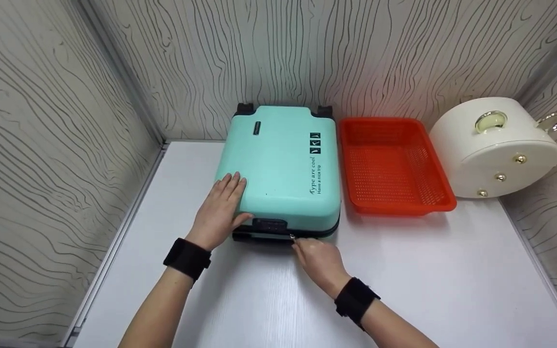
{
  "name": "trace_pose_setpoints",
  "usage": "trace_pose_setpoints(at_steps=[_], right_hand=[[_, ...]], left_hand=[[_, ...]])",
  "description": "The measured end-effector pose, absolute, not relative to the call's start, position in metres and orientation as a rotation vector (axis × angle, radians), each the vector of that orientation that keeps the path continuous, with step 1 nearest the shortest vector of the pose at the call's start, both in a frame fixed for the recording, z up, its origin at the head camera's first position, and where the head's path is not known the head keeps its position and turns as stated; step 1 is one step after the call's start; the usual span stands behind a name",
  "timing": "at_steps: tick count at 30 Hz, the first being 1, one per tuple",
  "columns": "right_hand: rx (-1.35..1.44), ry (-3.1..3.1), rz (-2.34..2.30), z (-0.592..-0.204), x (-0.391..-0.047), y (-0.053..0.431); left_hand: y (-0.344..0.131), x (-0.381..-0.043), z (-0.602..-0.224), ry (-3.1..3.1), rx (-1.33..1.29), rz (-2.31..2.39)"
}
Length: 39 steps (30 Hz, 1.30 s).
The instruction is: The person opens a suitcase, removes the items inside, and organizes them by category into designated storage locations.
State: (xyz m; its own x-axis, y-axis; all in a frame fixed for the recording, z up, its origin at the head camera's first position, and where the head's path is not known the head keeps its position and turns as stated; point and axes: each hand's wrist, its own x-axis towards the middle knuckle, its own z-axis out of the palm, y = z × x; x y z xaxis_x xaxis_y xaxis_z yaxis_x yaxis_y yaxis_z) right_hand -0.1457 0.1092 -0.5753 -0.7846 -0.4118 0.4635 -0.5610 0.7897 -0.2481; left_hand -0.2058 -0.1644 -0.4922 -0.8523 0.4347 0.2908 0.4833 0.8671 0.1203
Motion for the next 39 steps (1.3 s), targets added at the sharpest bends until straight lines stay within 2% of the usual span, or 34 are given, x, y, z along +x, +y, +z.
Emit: trace_pose_setpoints(at_steps=[39], right_hand=[[0.817,-2.39,0.402,-0.591,-0.156,0.047]], left_hand=[[-0.163,-0.204,-0.495,-2.744,-0.706,-0.289]])
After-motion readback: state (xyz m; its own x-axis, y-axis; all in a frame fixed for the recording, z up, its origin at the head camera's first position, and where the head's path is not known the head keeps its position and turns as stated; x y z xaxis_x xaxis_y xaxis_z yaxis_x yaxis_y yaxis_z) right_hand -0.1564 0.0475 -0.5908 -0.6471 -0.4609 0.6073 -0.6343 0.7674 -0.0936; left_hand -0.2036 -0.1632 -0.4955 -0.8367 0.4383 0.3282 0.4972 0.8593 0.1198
